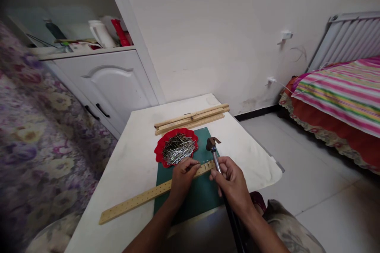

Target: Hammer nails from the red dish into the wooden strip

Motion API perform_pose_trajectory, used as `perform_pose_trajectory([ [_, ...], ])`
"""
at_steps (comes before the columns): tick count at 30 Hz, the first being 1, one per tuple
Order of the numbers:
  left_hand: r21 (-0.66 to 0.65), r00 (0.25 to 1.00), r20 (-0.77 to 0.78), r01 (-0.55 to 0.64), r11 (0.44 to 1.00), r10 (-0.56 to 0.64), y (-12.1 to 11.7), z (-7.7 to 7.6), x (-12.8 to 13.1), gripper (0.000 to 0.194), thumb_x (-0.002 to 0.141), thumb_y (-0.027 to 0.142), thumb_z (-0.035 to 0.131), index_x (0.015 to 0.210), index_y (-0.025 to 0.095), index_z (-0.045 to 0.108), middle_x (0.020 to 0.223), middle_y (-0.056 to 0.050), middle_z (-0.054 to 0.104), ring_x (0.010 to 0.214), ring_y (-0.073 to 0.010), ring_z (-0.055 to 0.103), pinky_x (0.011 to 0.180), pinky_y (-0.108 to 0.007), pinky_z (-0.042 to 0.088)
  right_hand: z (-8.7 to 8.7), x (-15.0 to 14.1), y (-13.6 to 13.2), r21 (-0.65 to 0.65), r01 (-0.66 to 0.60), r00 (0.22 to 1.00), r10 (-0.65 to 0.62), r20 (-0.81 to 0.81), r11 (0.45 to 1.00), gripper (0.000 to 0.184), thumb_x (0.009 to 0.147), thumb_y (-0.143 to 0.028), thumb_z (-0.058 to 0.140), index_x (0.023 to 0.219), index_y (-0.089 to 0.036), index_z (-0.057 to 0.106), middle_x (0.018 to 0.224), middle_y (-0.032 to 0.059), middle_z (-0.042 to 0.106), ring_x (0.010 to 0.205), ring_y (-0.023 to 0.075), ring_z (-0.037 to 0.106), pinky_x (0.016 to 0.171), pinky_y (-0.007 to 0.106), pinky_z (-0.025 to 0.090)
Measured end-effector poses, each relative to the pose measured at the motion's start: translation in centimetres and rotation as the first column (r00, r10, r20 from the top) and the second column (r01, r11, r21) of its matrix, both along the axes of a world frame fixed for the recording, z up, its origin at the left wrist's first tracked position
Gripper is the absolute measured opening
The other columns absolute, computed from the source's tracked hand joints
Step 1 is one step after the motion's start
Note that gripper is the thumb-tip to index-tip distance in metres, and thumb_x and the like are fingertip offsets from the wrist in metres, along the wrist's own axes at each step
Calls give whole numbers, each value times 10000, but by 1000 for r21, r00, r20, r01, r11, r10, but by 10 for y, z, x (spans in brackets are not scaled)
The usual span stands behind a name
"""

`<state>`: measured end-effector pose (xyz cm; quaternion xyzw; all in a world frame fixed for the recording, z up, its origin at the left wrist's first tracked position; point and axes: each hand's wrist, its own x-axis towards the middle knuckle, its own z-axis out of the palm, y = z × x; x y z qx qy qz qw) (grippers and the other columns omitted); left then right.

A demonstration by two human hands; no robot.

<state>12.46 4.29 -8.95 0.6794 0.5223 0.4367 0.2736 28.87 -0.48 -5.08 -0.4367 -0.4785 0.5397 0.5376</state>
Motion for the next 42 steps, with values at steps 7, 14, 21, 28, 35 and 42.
perform_pose_trajectory([
  [7, 21, 999, -33, 7, 1000, -7, 2, -5, 1, 106, 763, 207, 557, 698, 186, 638, 719, -2, 617, 708, -138, 548, 664, -247, 410, -1, -1, 0, -16, -17, 1000, 17, 7, 1000, 262, 785, -367, 613, 949, -186, 517, 641, -36, 542, 411, 64, 364, 326, 157, 308],
  [14, 6, 995, -101, -4, 1000, 5, 3, -5, 3, 107, 762, 204, 552, 694, 181, 632, 708, 5, 600, 656, -121, 531, 617, -234, 380, 1, 5, -9, -54, -168, 985, 170, 36, 984, 194, 814, -337, 573, 907, -190, 487, 628, -51, 543, 348, 35, 345, 314, 149, 290],
  [21, -10, 990, -136, -41, 999, 39, 2, -6, 4, 115, 748, 196, 531, 656, 180, 599, 666, 18, 563, 623, -113, 508, 594, -224, 352, 4, 0, -18, -87, -224, 969, 231, 89, 971, 124, 803, -290, 567, 866, -203, 504, 610, -57, 503, 395, 54, 359, 330, 140, 280],
  [28, 7, 987, -153, -46, 999, 46, 3, -9, 4, 125, 754, 193, 514, 650, 181, 582, 657, 21, 547, 628, -115, 497, 585, -220, 335, 3, -1, -18, -61, -218, 965, 225, 136, 974, 78, 813, -249, 546, 870, -205, 516, 612, -55, 502, 410, 61, 357, 351, 154, 271],
  [35, 17, 986, -163, -41, 999, 43, 2, -9, 4, 122, 757, 190, 525, 649, 176, 582, 666, 21, 558, 626, -111, 503, 590, -223, 347, 3, 2, -19, -54, -225, 968, 230, 103, 973, 97, 807, -253, 562, 869, -203, 507, 626, -57, 520, 395, 48, 368, 356, 152, 286],
  [42, 40, 982, -190, 21, 999, -13, -2, -6, 0, 88, 773, 190, 539, 773, 190, 627, 779, -10, 603, 751, -146, 557, 684, -262, 416, 1, 12, -12, -44, -176, 982, 179, 57, 983, 151, 838, -321, 556, 894, -209, 472, 628, -63, 535, 348, 30, 353, 329, 141, 296],
])
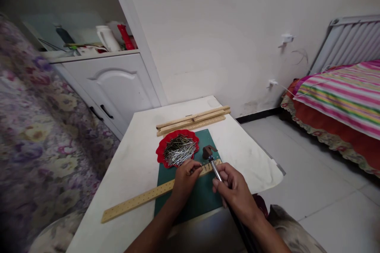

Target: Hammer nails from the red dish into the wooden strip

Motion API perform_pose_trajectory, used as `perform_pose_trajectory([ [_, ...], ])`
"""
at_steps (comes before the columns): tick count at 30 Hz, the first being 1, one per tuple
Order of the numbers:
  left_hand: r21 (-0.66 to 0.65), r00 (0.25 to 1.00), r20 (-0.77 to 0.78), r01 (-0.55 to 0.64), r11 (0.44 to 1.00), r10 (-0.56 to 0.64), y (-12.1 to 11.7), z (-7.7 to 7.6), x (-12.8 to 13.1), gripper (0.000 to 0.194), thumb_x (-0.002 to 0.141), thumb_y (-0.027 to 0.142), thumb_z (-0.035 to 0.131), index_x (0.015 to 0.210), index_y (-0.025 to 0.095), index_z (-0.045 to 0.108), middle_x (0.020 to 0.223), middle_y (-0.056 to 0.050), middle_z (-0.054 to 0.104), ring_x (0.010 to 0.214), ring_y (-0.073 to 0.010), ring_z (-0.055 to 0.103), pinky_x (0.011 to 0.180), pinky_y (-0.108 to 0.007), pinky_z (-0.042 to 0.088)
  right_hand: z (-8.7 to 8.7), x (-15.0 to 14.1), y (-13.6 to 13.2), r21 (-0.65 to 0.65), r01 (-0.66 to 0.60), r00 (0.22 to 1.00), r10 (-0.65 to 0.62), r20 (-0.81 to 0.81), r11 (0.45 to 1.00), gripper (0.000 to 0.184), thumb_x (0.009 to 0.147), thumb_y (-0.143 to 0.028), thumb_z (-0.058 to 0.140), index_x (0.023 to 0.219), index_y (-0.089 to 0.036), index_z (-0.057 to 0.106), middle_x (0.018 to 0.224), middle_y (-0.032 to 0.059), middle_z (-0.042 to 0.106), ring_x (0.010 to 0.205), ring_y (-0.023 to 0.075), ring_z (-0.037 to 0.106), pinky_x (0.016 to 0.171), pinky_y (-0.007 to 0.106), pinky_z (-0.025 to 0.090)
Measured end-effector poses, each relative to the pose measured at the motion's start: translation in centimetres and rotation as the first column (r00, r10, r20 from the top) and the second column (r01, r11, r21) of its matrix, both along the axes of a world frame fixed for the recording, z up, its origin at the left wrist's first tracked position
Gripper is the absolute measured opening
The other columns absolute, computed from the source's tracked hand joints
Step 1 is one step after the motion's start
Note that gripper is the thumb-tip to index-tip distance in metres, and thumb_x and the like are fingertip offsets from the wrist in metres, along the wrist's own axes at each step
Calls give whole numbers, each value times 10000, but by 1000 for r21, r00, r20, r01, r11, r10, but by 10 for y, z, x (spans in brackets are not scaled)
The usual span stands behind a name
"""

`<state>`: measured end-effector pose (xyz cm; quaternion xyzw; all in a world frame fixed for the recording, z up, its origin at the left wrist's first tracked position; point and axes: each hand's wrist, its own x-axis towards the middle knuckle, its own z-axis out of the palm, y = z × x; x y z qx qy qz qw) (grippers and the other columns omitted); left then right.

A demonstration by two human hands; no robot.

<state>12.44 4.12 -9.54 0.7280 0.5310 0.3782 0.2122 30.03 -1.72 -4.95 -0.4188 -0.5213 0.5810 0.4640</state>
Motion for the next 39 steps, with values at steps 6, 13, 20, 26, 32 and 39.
perform_pose_trajectory([
  [6, 72, 982, -180, 64, 995, -50, -15, -6, -15, 220, 758, 138, 538, 961, 206, 591, 989, -54, 583, 953, -209, 518, 845, -362, 421, -1, 7, 3, 51, 48, 999, -47, -11, 998, 179, 846, -337, 554, 932, -195, 487, 635, -52, 526, 380, 37, 357, 332, 135, 311],
  [13, 65, 975, -211, 91, 994, -75, -10, -18, -12, 233, 792, 108, 469, 983, 209, 558, 1009, -49, 572, 962, -197, 513, 851, -358, 427, -2, 7, 4, 51, 69, 997, -68, -22, 996, 206, 839, -351, 564, 936, -186, 490, 625, -50, 513, 383, 35, 342, 326, 132, 307],
  [20, 78, 967, -241, 103, 992, -81, -16, -6, -8, 213, 806, 118, 475, 987, 203, 550, 1028, -52, 573, 968, -195, 505, 854, -346, 419, -1, 4, 4, 29, 58, 998, -57, -26, 998, 233, 835, -361, 569, 973, -186, 502, 631, -39, 509, 423, 52, 355, 336, 135, 315],
  [26, 151, 945, -297, -91, 984, 133, -3, 18, -43, 120, 859, 208, 457, 896, 189, 570, 893, -46, 584, 870, -191, 512, 778, -317, 411, 0, 1, 4, 29, 44, 999, -44, -12, 999, 247, 848, -358, 553, 1019, -192, 489, 634, -44, 496, 436, 57, 339, 339, 135, 309],
  [32, 75, 867, -459, -179, 981, 193, 22, 28, -69, 130, 846, 234, 480, 904, 210, 594, 908, -39, 587, 880, -178, 536, 744, -275, 400, 0, 1, 4, 32, 25, 1000, -25, 16, 999, 226, 851, -357, 543, 984, -184, 485, 640, -44, 508, 402, 41, 336, 337, 141, 300],
  [39, 17, 797, -568, -239, 971, 207, 24, 32, -59, 77, 827, 217, 503, 831, 214, 579, 862, -15, 600, 839, -159, 557, 678, -241, 373, -3, 0, 4, 23, 8, 1000, -8, 3, 1000, 199, 855, -357, 533, 962, -198, 478, 646, -54, 506, 396, 39, 345, 337, 136, 309],
])
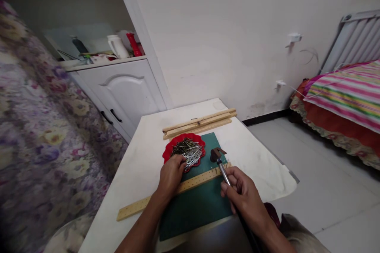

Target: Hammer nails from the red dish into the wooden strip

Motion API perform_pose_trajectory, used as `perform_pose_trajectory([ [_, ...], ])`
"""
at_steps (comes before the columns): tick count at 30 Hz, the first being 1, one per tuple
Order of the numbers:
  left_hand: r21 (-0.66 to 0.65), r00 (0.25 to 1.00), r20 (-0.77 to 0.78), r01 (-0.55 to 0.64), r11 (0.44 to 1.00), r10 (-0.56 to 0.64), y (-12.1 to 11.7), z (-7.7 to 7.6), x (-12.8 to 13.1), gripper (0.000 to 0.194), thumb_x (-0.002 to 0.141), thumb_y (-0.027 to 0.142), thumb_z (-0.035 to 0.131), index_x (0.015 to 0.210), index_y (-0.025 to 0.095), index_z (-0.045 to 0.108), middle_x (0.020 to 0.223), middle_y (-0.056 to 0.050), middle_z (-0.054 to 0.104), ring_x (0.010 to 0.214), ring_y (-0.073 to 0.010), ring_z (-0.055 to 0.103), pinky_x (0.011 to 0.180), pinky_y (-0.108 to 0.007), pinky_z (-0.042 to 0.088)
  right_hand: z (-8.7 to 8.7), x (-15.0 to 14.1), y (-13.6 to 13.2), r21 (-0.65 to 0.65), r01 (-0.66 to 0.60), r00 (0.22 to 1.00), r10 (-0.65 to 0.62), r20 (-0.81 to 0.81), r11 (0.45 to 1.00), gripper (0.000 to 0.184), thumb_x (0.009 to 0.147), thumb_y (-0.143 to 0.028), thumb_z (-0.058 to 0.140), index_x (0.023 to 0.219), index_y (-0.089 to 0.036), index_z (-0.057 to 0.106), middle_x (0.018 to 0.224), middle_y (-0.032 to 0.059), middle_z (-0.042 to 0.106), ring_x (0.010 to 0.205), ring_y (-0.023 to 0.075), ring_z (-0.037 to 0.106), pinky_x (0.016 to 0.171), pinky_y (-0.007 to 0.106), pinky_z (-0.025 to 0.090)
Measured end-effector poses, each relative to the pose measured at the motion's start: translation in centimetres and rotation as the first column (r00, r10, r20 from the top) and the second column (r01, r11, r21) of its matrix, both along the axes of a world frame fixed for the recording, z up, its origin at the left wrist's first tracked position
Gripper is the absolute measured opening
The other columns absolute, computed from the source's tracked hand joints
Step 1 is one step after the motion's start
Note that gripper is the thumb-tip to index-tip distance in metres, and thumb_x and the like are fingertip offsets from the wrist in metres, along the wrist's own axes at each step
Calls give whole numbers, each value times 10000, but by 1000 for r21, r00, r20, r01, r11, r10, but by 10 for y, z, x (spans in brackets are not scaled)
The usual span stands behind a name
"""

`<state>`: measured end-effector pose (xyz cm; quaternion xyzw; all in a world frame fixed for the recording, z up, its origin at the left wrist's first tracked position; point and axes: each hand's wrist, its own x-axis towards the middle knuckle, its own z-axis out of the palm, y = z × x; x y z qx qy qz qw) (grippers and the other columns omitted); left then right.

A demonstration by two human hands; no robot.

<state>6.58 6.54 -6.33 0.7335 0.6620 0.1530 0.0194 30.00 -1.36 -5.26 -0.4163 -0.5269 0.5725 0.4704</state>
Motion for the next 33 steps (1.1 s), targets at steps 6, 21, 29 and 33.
perform_pose_trajectory([
  [6, 35, 998, -59, -31, 999, 33, -4, 6, -1, 167, 876, 258, 424, 851, 234, 587, 898, -12, 586, 825, -148, 559, 648, -233, 358, 3, -1, 0, -5, 9, 1000, -9, 2, 1000, 214, 851, -353, 543, 988, -203, 476, 637, -60, 512, 382, 32, 342, 335, 132, 296],
  [21, 151, 867, 460, 135, 979, -191, -36, 24, 10, 189, 892, 291, 379, 811, 205, 526, 800, -11, 570, 756, -155, 535, 685, -255, 409, -4, -15, 5, 15, 90, 994, -89, -61, 996, 250, 804, -373, 590, 960, -206, 489, 652, -47, 529, 419, 66, 368, 335, 151, 322],
  [29, 79, 702, 623, 382, 921, -345, -56, 38, 50, 196, 872, 278, 435, 740, 184, 545, 743, -6, 549, 705, -131, 509, 645, -235, 381, -8, -15, 10, 4, 127, 981, -126, -146, 992, 261, 760, -327, 646, 943, -201, 509, 674, -59, 501, 435, 51, 361, 325, 133, 337],
  [33, 44, 642, 708, 376, 926, -294, -55, 32, 54, 183, 847, 293, 471, 746, 176, 569, 700, -4, 559, 658, -128, 501, 613, -233, 379, -7, -14, 9, -17, 117, 975, -118, -186, 993, 267, 733, -277, 670, 933, -193, 515, 651, -66, 504, 424, 47, 356, 320, 131, 345],
])
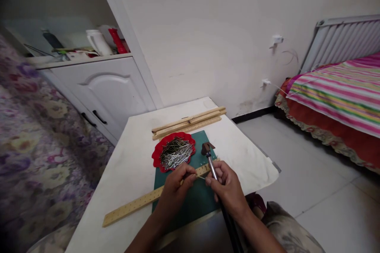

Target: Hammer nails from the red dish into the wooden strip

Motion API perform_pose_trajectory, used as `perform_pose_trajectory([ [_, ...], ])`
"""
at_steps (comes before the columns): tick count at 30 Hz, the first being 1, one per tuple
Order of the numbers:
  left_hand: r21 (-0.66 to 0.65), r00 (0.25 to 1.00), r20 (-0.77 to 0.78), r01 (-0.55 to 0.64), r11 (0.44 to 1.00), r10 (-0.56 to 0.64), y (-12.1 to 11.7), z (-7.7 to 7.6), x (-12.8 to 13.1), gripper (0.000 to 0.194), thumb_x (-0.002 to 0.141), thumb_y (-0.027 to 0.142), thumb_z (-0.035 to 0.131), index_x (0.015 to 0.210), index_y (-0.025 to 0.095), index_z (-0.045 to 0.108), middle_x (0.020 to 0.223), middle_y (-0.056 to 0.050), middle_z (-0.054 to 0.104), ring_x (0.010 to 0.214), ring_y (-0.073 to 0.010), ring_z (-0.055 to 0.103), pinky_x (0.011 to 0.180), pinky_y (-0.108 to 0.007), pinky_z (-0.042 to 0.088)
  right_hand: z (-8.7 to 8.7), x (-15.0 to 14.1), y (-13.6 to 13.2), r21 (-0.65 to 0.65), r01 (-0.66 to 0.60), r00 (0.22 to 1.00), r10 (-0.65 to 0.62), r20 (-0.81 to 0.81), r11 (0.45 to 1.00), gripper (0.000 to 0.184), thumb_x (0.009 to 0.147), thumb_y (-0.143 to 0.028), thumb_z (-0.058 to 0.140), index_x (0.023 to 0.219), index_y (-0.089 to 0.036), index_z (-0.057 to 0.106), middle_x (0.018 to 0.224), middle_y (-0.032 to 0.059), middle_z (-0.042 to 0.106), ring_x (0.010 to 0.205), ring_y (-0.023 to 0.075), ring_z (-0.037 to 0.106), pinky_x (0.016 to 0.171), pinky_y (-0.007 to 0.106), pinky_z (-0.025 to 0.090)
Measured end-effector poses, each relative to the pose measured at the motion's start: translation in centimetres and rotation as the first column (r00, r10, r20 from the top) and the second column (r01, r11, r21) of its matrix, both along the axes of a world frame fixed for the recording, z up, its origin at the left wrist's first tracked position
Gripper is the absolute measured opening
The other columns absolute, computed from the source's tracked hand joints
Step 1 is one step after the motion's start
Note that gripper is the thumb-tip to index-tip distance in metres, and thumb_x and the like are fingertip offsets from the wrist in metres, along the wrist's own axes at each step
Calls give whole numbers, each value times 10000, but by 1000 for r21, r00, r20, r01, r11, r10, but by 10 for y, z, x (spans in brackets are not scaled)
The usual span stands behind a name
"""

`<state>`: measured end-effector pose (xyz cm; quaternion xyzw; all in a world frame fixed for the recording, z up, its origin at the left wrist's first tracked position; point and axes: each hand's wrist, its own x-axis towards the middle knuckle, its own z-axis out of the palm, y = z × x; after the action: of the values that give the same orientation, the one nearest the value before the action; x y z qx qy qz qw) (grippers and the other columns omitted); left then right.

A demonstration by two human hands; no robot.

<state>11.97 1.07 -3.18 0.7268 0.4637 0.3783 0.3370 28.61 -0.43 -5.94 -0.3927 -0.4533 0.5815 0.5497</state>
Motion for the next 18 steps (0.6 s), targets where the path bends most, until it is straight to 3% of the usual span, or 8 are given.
perform_pose_trajectory([
  [2, -116, 988, 153, -3, 993, 21, 0, -7, 4, 154, 824, 298, 504, 767, 171, 572, 645, 9, 568, 615, -122, 506, 594, -228, 390, 1, 0, 0, -5, -6, 1000, 6, -24, 1000, 279, 721, -288, 682, 925, -191, 518, 639, -67, 514, 403, 44, 353, 315, 138, 346],
  [5, -275, 905, 418, 46, 960, 77, -2, -19, 15, 124, 770, 282, 576, 782, 158, 578, 605, 20, 590, 583, -116, 528, 599, -232, 415, 4, -2, 0, -1, -18, 998, 18, -55, 1000, 303, 725, -322, 684, 937, -184, 518, 637, -51, 551, 410, 61, 420, 323, 149, 357],
  [9, -340, 805, 577, 86, 936, 135, -7, -28, 28, 137, 741, 274, 600, 752, 138, 594, 611, 1, 605, 580, -116, 542, 598, -240, 425, 5, -3, 0, 13, -45, 996, 46, -76, 999, 305, 743, -363, 665, 933, -186, 506, 645, -19, 593, 522, 124, 546, 346, 160, 373],
  [13, -282, 864, 478, -21, 959, 160, -1, -30, 24, 142, 753, 289, 579, 738, 149, 595, 616, 10, 580, 611, -121, 538, 621, -242, 422, 5, 3, -1, -3, 31, 999, -31, -6, 1000, 329, 738, -409, 660, 930, -187, 513, 629, -38, 565, 414, 76, 442, 320, 158, 333],
  [18, -23, 975, 129, -180, 983, 182, 13, -38, 13, 147, 777, 273, 540, 700, 166, 606, 710, -2, 571, 668, -131, 520, 611, -236, 393, 8, 15, 0, -3, 113, 990, -112, 80, 994, 322, 756, -411, 642, 942, -177, 523, 614, -45, 544, 382, 60, 379, 318, 160, 320],
])
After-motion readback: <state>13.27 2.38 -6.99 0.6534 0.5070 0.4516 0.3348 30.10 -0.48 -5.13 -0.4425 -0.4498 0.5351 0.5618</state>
